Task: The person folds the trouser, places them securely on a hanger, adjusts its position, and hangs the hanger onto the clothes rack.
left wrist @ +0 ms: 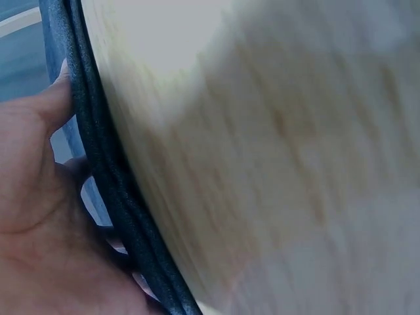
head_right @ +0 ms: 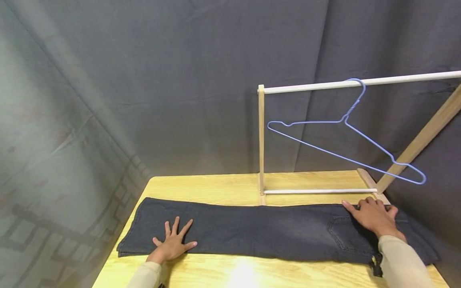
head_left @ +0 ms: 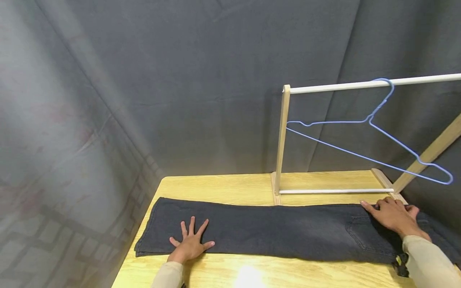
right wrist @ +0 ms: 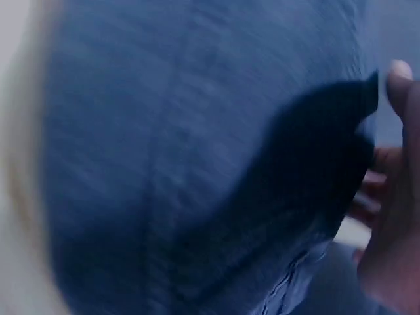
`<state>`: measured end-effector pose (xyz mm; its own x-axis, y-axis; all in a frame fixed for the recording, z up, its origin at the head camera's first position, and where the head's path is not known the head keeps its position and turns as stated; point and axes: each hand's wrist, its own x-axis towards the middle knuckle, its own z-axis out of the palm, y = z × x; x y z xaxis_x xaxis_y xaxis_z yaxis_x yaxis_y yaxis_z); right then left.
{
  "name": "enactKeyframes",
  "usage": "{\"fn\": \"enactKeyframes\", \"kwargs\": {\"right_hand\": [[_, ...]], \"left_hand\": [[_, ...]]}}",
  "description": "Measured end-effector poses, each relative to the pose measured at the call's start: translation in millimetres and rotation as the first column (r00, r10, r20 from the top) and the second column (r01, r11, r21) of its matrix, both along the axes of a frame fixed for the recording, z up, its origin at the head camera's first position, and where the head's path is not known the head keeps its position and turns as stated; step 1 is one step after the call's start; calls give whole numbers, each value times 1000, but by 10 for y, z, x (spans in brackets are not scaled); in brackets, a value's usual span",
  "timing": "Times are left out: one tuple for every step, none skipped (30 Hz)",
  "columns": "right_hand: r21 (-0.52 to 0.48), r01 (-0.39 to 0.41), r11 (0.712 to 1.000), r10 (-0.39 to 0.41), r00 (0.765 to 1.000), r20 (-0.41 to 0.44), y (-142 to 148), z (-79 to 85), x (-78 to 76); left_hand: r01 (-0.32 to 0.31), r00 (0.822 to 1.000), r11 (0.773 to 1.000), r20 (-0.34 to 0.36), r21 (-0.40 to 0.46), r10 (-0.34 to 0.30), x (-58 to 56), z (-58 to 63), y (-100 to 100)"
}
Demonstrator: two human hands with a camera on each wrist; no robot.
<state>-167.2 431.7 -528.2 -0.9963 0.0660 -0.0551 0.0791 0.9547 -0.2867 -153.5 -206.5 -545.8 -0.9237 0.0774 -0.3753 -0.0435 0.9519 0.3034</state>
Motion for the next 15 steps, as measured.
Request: {"fn": "enactKeyframes", "kwargs": {"right_hand": [[-17, -33, 999, 32, 999, -11, 54, 36, -10], [-35, -59, 998, 59, 998, -2, 90, 64, -20], [-52, -88, 995, 89, 996, 18, 110, 90, -33], [-62, -108, 992, 111, 993, 42, 112, 107, -42], [-76, -116, 990, 122, 989, 87, 96, 121, -51], [-89, -117, 989, 129, 982, 136, 62, 135, -60], [-103, -130, 986, 145, 975, 165, 10, 128, -69], [-117, -141, 983, 160, 972, 175, -54, 103, -78], [-129, -160, 979, 179, 972, 150, -127, 75, -88], [-146, -179, 973, 195, 975, 104, -205, 46, -93], [-160, -202, 966, 213, 976, 54, -268, 16, -108], [-164, -238, 957, 238, 971, -23, -323, -23, -124], [-156, -267, 951, 253, 962, -103, -363, -73, -143], [-140, -274, 951, 252, 954, -160, -386, -111, -162], [-125, -274, 954, 246, 949, -199, -398, -146, -177]], "left_hand": [[0, 1000, 1000, 2, 7, 0, 4, -4, 1], [0, 1000, 1000, 4, 13, 0, 8, -8, 0], [0, 1000, 1000, 4, 18, 0, 11, -14, -2], [1, 1000, 1000, 2, 21, -1, 13, -18, -5], [0, 1000, 1000, 0, 26, 0, 14, -22, -9], [-2, 1000, 1000, -1, 31, 2, 16, -25, -14], [-4, 1000, 999, -2, 36, 4, 16, -28, -20], [-7, 1000, 999, 1, 41, 7, 16, -28, -26], [-8, 1000, 999, 0, 44, 8, 16, -32, -34], [-9, 1000, 999, 0, 50, 9, 15, -32, -38], [-8, 1000, 998, 0, 57, 8, 14, -30, -38], [-8, 1000, 998, 0, 65, 8, 12, -23, -37], [-8, 1000, 997, -2, 72, 8, 10, -16, -35], [-8, 1000, 997, -3, 79, 8, 11, -11, -32], [-6, 1000, 996, -9, 84, 7, 13, -10, -30]]}}
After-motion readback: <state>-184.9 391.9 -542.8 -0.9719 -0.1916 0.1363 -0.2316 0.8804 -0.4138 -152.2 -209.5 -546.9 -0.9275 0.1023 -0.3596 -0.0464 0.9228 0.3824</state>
